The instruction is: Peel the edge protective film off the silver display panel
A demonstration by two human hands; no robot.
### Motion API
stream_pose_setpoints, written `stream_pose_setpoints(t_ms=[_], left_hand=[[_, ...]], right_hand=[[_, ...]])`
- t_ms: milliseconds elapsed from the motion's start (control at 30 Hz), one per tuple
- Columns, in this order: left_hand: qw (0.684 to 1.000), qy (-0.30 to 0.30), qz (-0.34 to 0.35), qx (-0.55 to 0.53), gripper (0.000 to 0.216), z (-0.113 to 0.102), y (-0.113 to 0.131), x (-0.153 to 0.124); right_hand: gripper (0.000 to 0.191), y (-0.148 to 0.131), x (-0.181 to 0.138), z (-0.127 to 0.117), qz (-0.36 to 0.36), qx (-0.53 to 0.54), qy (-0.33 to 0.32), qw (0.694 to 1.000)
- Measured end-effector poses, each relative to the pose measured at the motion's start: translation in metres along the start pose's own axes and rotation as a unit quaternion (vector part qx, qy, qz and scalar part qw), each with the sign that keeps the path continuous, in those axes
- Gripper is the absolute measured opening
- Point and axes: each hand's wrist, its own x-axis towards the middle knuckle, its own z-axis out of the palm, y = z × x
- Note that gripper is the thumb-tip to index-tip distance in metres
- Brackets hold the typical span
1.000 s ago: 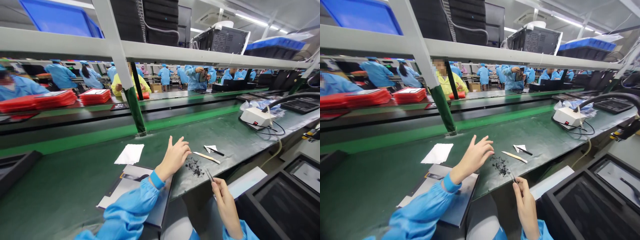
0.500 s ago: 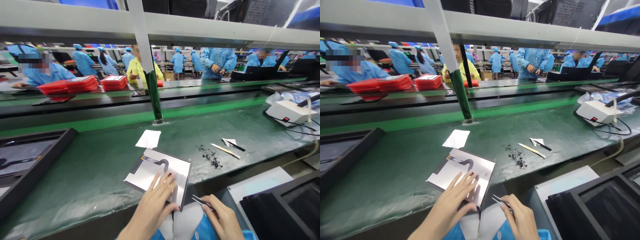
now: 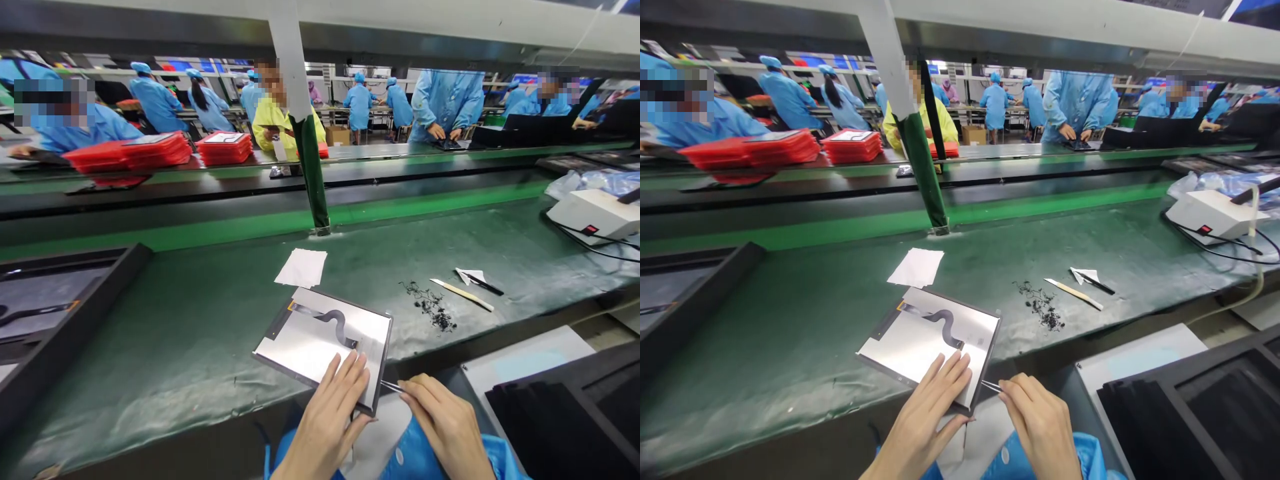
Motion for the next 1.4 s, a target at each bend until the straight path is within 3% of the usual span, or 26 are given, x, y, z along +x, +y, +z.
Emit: stream_pose_setpoints(t_ms=[533, 1033, 1200, 1400], left_hand=[[1.0, -0.002, -0.006, -0.011, 0.047, 0.008, -0.003, -0.007], [1.0, 0.004, 0.009, -0.001, 0.037, -0.002, 0.0, 0.004], [1.0, 0.006, 0.008, -0.009, 0.039, -0.002, -0.001, 0.002], [1.0, 0.005, 0.007, -0.012, 0.039, -0.002, -0.002, 0.001]], right_hand=[[0.032, -0.009, 0.01, -0.003, -0.014, -0.033, 0.009, 0.999], [0.033, -0.012, 0.017, -0.006, -0.042, -0.043, 0.034, 0.998], [0.034, -0.013, 0.015, -0.004, -0.021, -0.03, 0.024, 0.999], [0.039, -0.012, 0.021, -0.007, 0.058, 0.05, -0.022, 0.997]])
